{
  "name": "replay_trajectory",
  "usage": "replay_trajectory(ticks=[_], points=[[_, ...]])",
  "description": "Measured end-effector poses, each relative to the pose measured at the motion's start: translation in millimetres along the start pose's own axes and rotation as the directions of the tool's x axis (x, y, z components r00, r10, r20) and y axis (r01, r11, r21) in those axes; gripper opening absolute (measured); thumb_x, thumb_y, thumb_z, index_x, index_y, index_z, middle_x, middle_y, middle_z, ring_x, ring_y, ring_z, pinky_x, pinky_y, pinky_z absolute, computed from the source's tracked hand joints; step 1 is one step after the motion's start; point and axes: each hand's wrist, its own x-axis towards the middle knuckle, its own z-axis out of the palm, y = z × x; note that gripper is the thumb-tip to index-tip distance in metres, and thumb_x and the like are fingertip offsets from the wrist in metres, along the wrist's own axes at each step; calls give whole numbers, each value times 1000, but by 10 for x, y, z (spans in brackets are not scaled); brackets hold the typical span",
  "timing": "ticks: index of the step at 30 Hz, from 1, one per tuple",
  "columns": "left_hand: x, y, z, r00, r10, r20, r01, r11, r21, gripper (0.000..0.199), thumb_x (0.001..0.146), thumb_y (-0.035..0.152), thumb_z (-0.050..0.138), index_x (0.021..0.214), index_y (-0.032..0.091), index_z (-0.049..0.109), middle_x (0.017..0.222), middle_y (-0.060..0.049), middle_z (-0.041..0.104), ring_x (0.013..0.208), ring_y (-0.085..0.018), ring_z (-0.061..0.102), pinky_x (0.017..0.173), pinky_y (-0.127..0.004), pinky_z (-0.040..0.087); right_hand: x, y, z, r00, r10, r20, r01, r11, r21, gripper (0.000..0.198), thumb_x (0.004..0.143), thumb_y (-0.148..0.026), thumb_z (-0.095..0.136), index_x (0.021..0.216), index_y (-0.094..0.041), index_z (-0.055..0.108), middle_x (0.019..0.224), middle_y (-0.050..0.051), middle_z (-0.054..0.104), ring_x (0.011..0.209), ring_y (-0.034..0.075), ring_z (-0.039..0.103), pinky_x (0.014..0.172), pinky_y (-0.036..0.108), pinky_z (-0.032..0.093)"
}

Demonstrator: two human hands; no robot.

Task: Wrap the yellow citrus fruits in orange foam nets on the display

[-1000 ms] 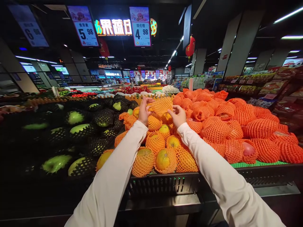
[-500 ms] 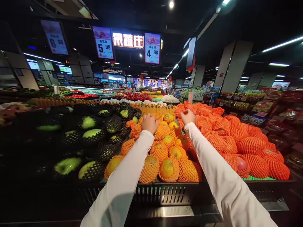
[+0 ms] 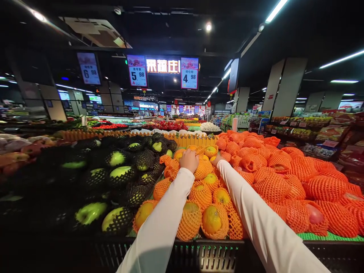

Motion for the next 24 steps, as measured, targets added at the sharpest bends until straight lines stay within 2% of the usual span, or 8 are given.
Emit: replay_trajectory(ticks=[4,8,11,14,16,21,24], points=[[7,-33,10,1000,5,-19,-5,1000,-15,32,99,32,45,108,16,72,121,-15,65,120,-33,58,88,-39,52,-90,-28,-21,999,48,21,-45,989,-142,64,68,-35,82,124,-11,62,122,22,65,118,37,64,100,51,51],[21,-66,30,999,2,-46,-3,1000,-28,30,98,32,46,103,17,72,119,-14,66,116,-32,60,86,-39,52,-258,-108,-59,996,55,-65,-66,981,-182,82,65,-34,87,135,-11,51,138,25,54,122,38,61,101,49,50],[27,-78,39,999,-10,-40,9,999,-37,30,99,33,46,103,17,71,121,-14,65,115,-31,60,82,-38,52,-332,-130,-92,973,121,-194,-149,979,-139,85,68,-41,87,136,-10,46,137,25,51,119,37,62,100,47,52],[23,-72,31,1000,-15,-19,14,999,-40,30,100,34,45,102,17,70,124,-13,65,115,-30,60,80,-36,52,-341,-87,-131,922,214,-322,-244,968,-58,82,70,-43,86,133,-9,46,134,23,52,119,36,62,98,44,53],[16,-61,21,1000,-12,-14,12,999,-30,30,100,34,45,102,18,70,125,-13,65,116,-30,60,80,-35,51,-327,-39,-161,904,256,-342,-282,959,-29,81,72,-45,85,133,-7,47,134,24,51,120,36,61,98,43,53],[4,-40,7,1000,-15,-10,15,1000,-9,32,100,34,43,105,18,70,122,-13,65,116,-30,61,82,-37,52,-325,4,-235,909,284,-304,-299,954,-2,76,75,-49,81,131,-7,52,134,24,49,122,35,59,101,41,51],[6,-40,6,1000,-11,-24,11,1000,0,32,100,34,44,104,18,71,121,-12,66,115,-30,61,84,-37,53,-367,-33,-269,884,294,-363,-294,954,57,77,75,-49,81,132,-8,51,134,23,48,123,35,57,102,41,49]])
